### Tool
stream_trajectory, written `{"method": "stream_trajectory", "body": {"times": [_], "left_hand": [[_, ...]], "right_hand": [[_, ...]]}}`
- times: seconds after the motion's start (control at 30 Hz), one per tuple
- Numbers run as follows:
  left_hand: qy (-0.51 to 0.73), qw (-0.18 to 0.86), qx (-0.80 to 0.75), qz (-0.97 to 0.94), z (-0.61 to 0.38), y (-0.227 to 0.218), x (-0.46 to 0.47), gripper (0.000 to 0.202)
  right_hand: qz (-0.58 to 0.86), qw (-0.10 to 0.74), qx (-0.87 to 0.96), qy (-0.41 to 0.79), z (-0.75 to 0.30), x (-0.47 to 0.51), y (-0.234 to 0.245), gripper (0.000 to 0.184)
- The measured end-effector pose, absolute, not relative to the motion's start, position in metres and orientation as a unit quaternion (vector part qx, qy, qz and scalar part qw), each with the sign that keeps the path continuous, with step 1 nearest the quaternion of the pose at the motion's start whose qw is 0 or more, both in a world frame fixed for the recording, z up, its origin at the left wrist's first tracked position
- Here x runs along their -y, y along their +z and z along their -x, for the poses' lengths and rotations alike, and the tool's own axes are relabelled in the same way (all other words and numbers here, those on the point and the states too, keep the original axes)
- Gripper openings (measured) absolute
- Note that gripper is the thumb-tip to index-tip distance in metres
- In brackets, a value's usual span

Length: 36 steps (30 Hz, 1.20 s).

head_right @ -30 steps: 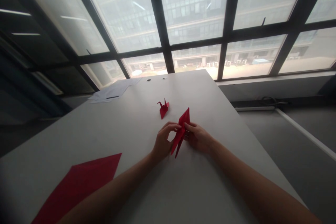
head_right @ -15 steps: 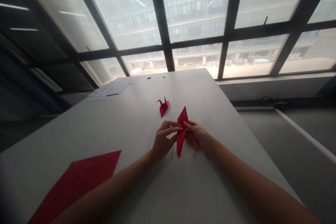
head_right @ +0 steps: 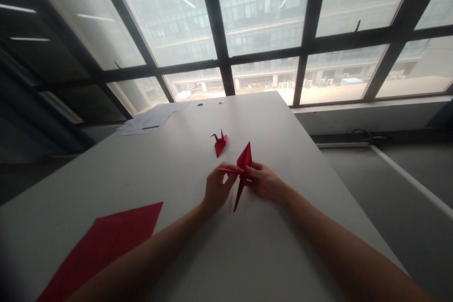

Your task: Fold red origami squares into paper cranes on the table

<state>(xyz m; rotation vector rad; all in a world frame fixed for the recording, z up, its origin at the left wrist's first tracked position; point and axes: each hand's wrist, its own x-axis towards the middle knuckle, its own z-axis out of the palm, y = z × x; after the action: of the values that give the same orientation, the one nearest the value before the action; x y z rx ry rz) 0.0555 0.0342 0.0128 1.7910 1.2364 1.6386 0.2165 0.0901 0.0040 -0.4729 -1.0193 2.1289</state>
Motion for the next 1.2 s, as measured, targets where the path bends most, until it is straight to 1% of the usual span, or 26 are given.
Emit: {"method": "stream_trajectory", "body": {"times": [0.13,0.17,0.27,0.3,0.33,0.4,0.43,0.5,0.53,0.63,0.73,0.83,0.9,0.97,1.07,1.13,1.2], "left_hand": [[0.597,0.217,-0.469,-0.613,-0.054,0.008,-0.039,0.009],[0.602,0.222,-0.462,-0.612,-0.055,0.008,-0.039,0.014],[0.629,0.245,-0.430,-0.600,-0.057,0.008,-0.040,0.035],[0.637,0.252,-0.422,-0.594,-0.057,0.009,-0.040,0.036],[0.638,0.256,-0.419,-0.593,-0.057,0.010,-0.039,0.031],[0.623,0.256,-0.420,-0.608,-0.056,0.012,-0.038,0.011],[0.612,0.253,-0.421,-0.619,-0.056,0.013,-0.037,0.006],[0.596,0.253,-0.421,-0.635,-0.055,0.014,-0.037,0.014],[0.593,0.256,-0.421,-0.637,-0.054,0.014,-0.037,0.015],[0.604,0.266,-0.423,-0.621,-0.056,0.013,-0.038,0.006],[0.616,0.267,-0.428,-0.605,-0.058,0.012,-0.039,0.012],[0.597,0.245,-0.441,-0.624,-0.057,0.013,-0.039,0.004],[0.589,0.240,-0.444,-0.632,-0.056,0.013,-0.038,0.009],[0.586,0.255,-0.441,-0.630,-0.056,0.013,-0.039,0.017],[0.582,0.315,-0.441,-0.606,-0.056,0.010,-0.040,0.021],[0.582,0.353,-0.440,-0.585,-0.056,0.008,-0.042,0.033],[0.582,0.374,-0.440,-0.573,-0.055,0.007,-0.043,0.036]], "right_hand": [[0.176,0.348,0.422,0.818,-0.214,-0.089,0.006,0.037],[0.178,0.349,0.429,0.814,-0.213,-0.088,0.006,0.037],[0.180,0.348,0.446,0.805,-0.212,-0.087,0.006,0.038],[0.179,0.346,0.450,0.804,-0.212,-0.087,0.005,0.038],[0.177,0.347,0.452,0.803,-0.212,-0.088,0.005,0.038],[0.176,0.354,0.449,0.801,-0.212,-0.088,0.003,0.037],[0.178,0.359,0.446,0.800,-0.212,-0.088,0.002,0.035],[0.177,0.368,0.441,0.799,-0.212,-0.089,0.000,0.032],[0.176,0.367,0.442,0.799,-0.212,-0.089,0.000,0.031],[0.165,0.358,0.455,0.799,-0.212,-0.089,-0.001,0.034],[0.170,0.357,0.469,0.790,-0.211,-0.089,-0.001,0.036],[0.184,0.375,0.473,0.776,-0.210,-0.089,-0.002,0.033],[0.189,0.389,0.470,0.769,-0.209,-0.088,-0.002,0.031],[0.194,0.404,0.467,0.762,-0.209,-0.087,-0.002,0.029],[0.206,0.432,0.465,0.745,-0.207,-0.085,-0.001,0.029],[0.216,0.448,0.470,0.729,-0.206,-0.085,-0.002,0.030],[0.227,0.461,0.480,0.710,-0.204,-0.084,-0.003,0.032]]}}
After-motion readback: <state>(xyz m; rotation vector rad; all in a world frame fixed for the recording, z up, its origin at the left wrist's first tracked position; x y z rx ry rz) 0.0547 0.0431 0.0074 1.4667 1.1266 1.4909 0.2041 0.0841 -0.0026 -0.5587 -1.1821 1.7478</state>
